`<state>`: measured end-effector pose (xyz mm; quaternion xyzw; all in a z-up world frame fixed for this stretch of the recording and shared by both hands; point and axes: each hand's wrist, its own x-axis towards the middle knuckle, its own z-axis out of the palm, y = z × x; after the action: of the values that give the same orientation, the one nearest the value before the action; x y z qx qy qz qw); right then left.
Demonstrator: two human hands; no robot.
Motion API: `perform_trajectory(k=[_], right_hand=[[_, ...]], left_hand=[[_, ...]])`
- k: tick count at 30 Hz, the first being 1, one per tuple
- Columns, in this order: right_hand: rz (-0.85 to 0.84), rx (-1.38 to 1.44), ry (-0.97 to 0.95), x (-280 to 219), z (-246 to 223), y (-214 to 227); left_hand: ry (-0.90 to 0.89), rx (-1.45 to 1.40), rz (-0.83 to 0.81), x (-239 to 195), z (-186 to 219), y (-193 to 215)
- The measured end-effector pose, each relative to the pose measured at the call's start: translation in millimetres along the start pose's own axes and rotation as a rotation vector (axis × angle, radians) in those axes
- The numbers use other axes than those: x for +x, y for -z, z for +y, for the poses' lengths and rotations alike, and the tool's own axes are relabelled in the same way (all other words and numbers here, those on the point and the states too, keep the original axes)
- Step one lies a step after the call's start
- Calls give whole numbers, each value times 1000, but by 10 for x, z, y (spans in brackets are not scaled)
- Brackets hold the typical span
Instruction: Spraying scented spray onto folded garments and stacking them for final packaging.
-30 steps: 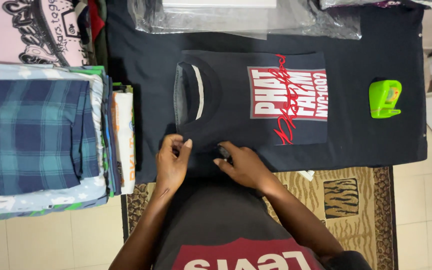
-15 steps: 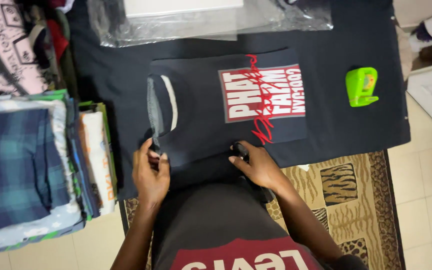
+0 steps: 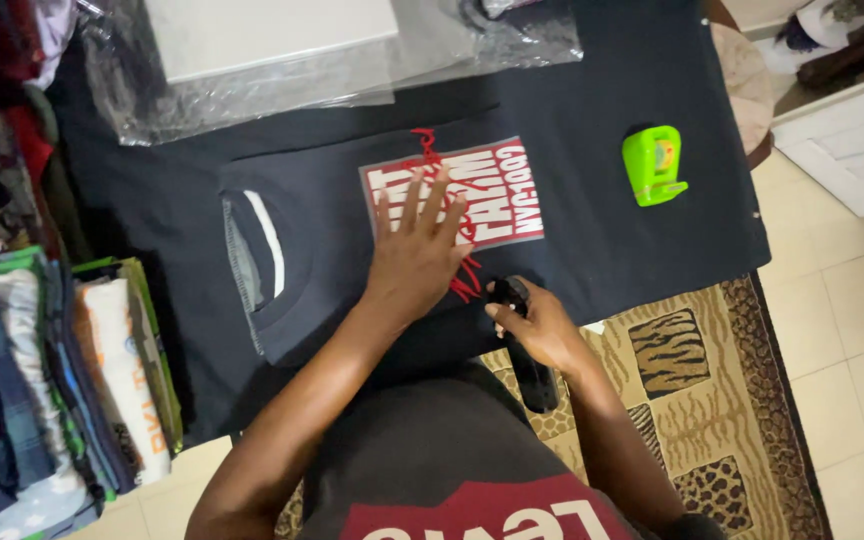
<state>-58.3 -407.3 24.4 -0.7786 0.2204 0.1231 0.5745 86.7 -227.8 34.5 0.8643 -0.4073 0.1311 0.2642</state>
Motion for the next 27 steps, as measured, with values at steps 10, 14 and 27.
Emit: perform_trajectory(k=[10,14,27], right_hand=[[23,71,-45,37,-43,510],[-28,60,-30,106,-68,694],[-217,118,148,697,-225,1266]], left_hand=[[-121,214,-208,69,219,-408],[-100,225,-216,59,222,-447],[10,186,-310,397,395,-539]])
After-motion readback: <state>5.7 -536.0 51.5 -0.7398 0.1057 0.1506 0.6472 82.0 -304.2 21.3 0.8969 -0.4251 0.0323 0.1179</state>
